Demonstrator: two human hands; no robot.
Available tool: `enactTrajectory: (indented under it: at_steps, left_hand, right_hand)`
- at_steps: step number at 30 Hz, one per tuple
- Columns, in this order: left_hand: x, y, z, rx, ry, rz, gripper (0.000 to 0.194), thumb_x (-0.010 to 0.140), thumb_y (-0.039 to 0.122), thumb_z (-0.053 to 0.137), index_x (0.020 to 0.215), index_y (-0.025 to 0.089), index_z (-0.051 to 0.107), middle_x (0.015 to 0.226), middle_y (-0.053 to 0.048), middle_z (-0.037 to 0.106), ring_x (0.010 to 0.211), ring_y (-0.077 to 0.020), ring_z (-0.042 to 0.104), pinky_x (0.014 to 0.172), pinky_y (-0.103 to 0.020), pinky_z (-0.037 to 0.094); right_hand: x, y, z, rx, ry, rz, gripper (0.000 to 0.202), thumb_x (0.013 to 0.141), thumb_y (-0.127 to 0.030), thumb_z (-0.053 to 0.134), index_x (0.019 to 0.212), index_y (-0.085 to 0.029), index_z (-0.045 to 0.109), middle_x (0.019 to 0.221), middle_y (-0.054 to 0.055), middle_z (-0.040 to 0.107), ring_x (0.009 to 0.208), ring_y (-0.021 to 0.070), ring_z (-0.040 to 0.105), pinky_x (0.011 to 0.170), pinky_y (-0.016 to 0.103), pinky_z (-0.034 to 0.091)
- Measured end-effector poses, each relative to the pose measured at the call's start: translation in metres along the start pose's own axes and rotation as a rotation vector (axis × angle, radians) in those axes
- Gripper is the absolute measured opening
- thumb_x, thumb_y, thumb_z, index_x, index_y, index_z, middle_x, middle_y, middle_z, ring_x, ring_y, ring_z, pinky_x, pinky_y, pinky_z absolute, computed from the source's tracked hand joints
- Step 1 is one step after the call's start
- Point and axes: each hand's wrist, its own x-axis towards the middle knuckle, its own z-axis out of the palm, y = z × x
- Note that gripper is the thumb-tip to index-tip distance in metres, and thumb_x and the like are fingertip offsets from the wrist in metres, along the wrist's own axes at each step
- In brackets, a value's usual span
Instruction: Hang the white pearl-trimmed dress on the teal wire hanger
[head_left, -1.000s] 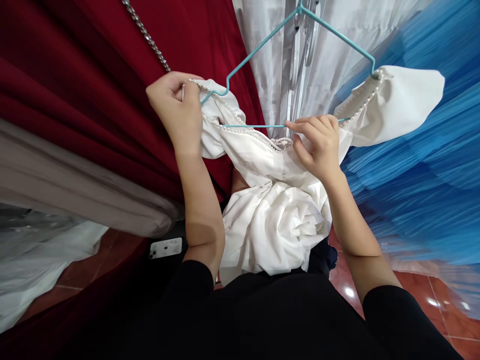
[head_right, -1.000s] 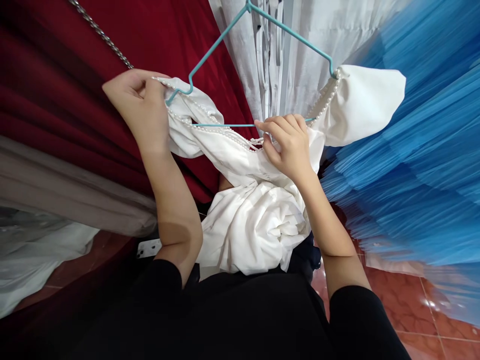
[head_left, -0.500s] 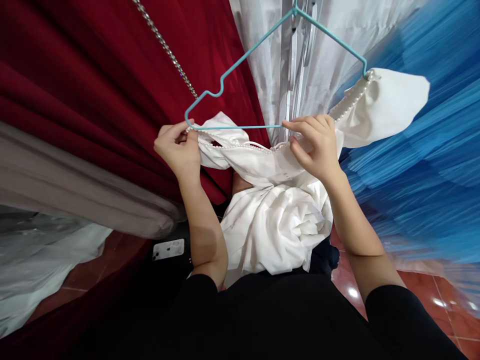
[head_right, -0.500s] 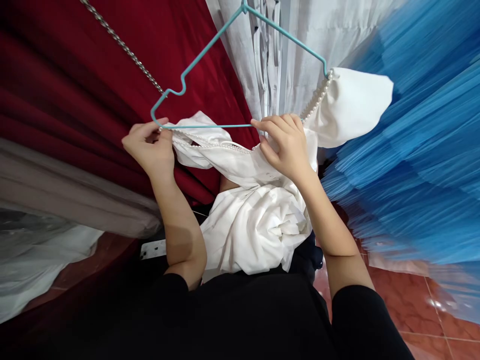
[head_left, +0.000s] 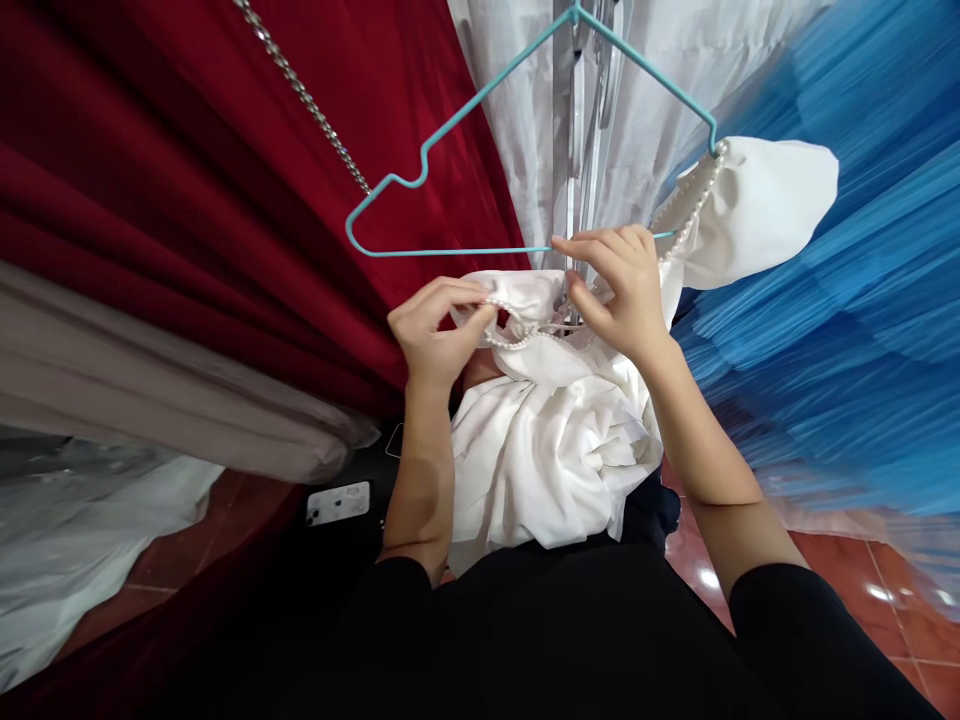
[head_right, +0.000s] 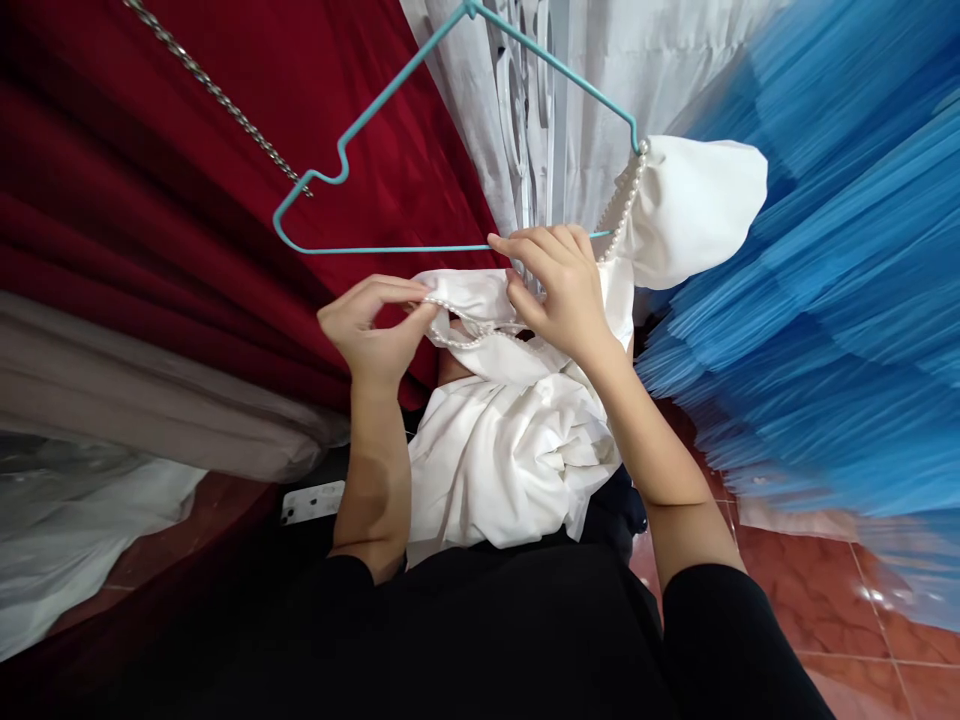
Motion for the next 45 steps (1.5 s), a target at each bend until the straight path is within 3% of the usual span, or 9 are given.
enactTrajectory:
  at_steps: [5,10,18,23,28,32,38,41,45]
  left_hand:
    - [0.025,0.017,0.034,0.068,-0.094,0.185,0.014,0.093,0.016,0.080,0.086,0.023,0.070,0.110,-0.001,0.079,0.113,-0.0255,0.075,0.104,-0.046,0.060]
    - [0.029,0.007,0.054,0.020,-0.156,-0.086,0.024,0.099,0.010,0.067,0.116,0.026,0.068,0.109,-0.001,0.076,0.110,-0.0230,0.076,0.106,-0.044,0.056]
    - [0.031,0.007,0.053,0.054,-0.170,-0.006,0.020,0.095,0.007,0.072,0.101,0.026,0.077,0.100,0.003,0.081,0.095,-0.0211,0.074,0.096,-0.040,0.050]
    - [0.031,0.003,0.047,0.092,-0.173,-0.011,0.019,0.095,0.008,0.072,0.100,0.025,0.078,0.100,0.003,0.080,0.093,-0.0211,0.071,0.096,-0.040,0.048]
    - [0.035,0.002,0.035,0.091,-0.240,-0.015,0.018,0.095,0.009,0.072,0.100,0.026,0.077,0.100,0.002,0.079,0.095,-0.0222,0.070,0.100,-0.043,0.048]
    - [0.038,0.002,0.030,0.113,-0.267,-0.041,0.019,0.094,0.010,0.071,0.101,0.027,0.078,0.100,0.002,0.078,0.094,-0.0228,0.070,0.100,-0.044,0.050]
    - [0.039,-0.001,0.033,0.097,-0.265,-0.077,0.020,0.092,0.009,0.070,0.099,0.026,0.079,0.098,0.001,0.078,0.095,-0.0235,0.071,0.104,-0.046,0.050]
    - [0.038,-0.001,0.042,0.068,-0.260,-0.101,0.020,0.091,0.008,0.071,0.099,0.025,0.078,0.097,0.002,0.077,0.095,-0.0227,0.072,0.106,-0.046,0.050]
    - [0.035,0.002,0.050,0.030,-0.248,-0.089,0.024,0.091,0.006,0.070,0.101,0.026,0.078,0.099,0.003,0.078,0.096,-0.0212,0.072,0.102,-0.042,0.051]
  right_hand:
    - [0.000,-0.003,0.001,-0.032,0.014,-0.023,0.035,0.108,-0.033,0.050,0.138,-0.031,0.069,0.125,0.003,0.076,0.115,0.0250,0.068,0.113,0.054,0.048]
    - [-0.001,-0.001,-0.009,-0.020,-0.012,-0.056,0.033,0.109,-0.034,0.048,0.136,-0.030,0.068,0.129,0.004,0.075,0.120,0.0263,0.070,0.115,0.057,0.050]
    - [0.014,0.034,-0.066,-0.157,0.564,-0.065,0.035,0.096,-0.036,0.076,0.129,-0.029,0.071,0.131,0.007,0.072,0.132,0.0279,0.066,0.127,0.056,0.045]
    - [0.027,0.045,-0.077,-0.090,0.527,0.136,0.031,0.077,-0.001,0.069,0.101,-0.020,0.077,0.105,0.008,0.082,0.111,0.0266,0.079,0.099,0.043,0.059]
    - [0.041,0.051,-0.093,0.006,0.600,0.265,0.012,0.081,-0.008,0.070,0.082,-0.020,0.072,0.077,0.003,0.075,0.064,0.0158,0.068,0.058,0.031,0.046]
    - [0.030,0.080,-0.105,-0.011,0.654,0.395,0.020,0.086,-0.014,0.075,0.076,-0.030,0.067,0.080,0.006,0.078,0.066,0.0179,0.070,0.058,0.035,0.049]
    - [-0.025,0.078,-0.098,-0.091,0.320,0.483,0.013,0.081,-0.027,0.079,0.072,-0.025,0.070,0.066,0.005,0.073,0.054,0.0159,0.060,0.051,0.036,0.042]
    - [-0.038,0.048,-0.093,-0.111,0.052,0.266,0.005,0.085,-0.028,0.074,0.087,-0.025,0.077,0.083,0.005,0.080,0.075,0.0208,0.074,0.066,0.039,0.057]
    - [-0.024,0.020,-0.071,-0.123,-0.069,-0.104,0.010,0.094,-0.030,0.068,0.101,-0.031,0.076,0.115,0.001,0.081,0.121,0.0284,0.074,0.104,0.055,0.061]
